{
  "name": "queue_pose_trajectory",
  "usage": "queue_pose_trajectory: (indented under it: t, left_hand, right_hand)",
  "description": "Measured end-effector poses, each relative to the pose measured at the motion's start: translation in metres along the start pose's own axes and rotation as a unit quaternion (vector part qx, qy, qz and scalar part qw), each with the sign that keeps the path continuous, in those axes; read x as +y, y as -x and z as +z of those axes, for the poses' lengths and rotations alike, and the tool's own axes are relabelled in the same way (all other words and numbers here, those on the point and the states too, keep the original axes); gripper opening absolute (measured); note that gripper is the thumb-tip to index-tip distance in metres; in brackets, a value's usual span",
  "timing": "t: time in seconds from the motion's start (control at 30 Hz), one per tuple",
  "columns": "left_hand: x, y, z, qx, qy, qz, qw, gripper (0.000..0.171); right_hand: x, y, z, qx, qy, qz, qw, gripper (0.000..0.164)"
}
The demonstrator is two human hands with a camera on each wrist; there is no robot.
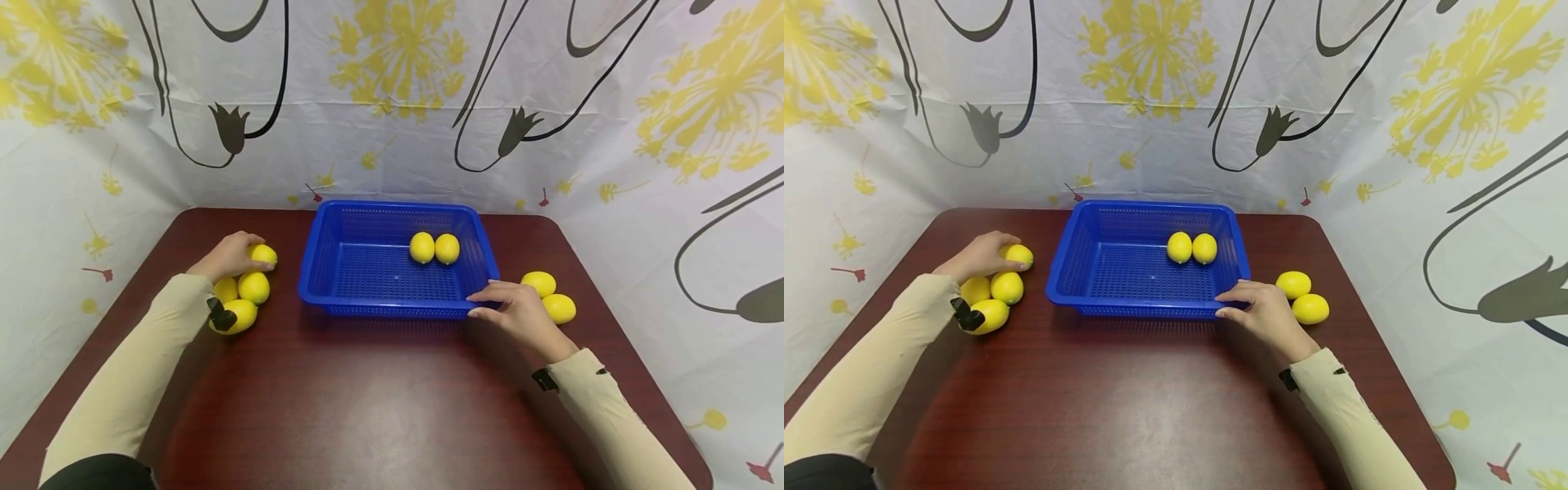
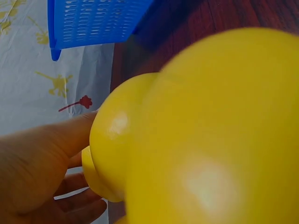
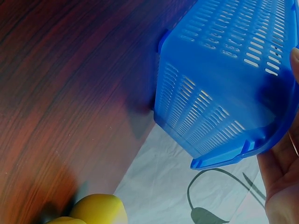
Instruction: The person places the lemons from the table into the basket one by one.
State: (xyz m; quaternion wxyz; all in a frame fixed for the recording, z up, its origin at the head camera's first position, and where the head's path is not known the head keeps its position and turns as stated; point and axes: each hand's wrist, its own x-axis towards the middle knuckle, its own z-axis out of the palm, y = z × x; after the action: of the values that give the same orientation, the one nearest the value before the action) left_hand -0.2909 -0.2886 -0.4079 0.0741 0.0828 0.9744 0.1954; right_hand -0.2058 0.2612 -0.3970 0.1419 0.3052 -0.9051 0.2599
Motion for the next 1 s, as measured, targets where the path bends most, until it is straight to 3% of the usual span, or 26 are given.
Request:
queue_pose_trajectory:
  t: [0.47,1.0]
  left_hand:
    - [0.006,-0.009,0.000,-0.014,-0.027,-0.010,0.9995,0.076]
    - [0.013,-0.009,0.002,-0.019,-0.034,-0.009,0.9992,0.074]
  right_hand:
    - [0.000,0.000,0.000,0.002,-0.004,-0.002,1.000,0.028]
    - [-0.001,0.000,0.000,0.004,-0.012,0.003,1.000,0.028]
